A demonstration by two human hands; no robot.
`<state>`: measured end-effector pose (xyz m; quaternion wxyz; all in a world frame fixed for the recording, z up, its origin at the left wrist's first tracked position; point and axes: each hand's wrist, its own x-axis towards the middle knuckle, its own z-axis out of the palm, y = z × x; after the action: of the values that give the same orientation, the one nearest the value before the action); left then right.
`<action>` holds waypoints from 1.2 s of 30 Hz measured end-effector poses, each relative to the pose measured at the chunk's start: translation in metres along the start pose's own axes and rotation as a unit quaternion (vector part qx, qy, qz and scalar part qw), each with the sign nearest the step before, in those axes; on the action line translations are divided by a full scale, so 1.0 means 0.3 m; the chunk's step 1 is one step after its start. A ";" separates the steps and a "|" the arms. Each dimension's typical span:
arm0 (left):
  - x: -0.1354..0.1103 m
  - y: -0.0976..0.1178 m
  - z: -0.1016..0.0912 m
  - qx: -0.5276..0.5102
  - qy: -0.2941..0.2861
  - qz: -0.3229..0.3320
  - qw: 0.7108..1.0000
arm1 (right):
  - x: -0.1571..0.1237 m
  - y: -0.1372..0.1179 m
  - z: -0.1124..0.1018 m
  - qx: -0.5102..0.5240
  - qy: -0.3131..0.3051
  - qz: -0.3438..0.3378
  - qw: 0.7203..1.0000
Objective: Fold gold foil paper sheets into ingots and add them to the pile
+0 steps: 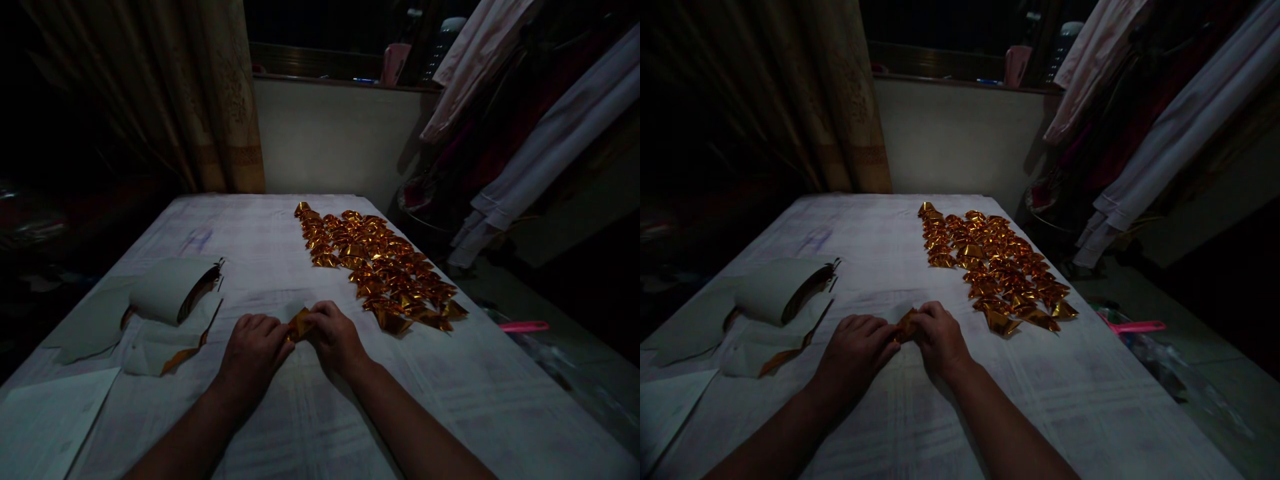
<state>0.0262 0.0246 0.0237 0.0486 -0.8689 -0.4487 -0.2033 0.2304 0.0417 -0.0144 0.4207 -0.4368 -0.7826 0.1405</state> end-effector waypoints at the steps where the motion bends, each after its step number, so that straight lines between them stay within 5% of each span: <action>1: 0.000 0.001 -0.001 0.000 0.001 0.000 1.000 | 0.004 -0.001 -0.009 -0.024 -0.006 -0.013 1.000; 7: -0.004 -0.002 0.006 0.019 0.020 0.009 1.000 | 0.018 -0.038 -0.040 -0.142 -0.015 -0.079 0.987; 13: -0.017 -0.007 0.012 0.004 0.008 0.036 0.999 | 0.011 -0.069 -0.037 -0.101 -0.127 -0.108 0.981; 23: -0.037 0.054 -0.009 0.018 -0.076 0.011 0.997 | -0.005 -0.012 -0.102 -0.081 -0.147 -0.030 0.985; 36: -0.054 0.028 0.019 -0.073 -0.048 0.041 0.995 | -0.001 -0.051 -0.083 -0.086 -0.120 0.083 0.986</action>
<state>0.0264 0.0088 0.0130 -0.0282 -0.8965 -0.3984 -0.1918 0.2412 0.0290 0.0095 0.2719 -0.5150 -0.7973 0.1586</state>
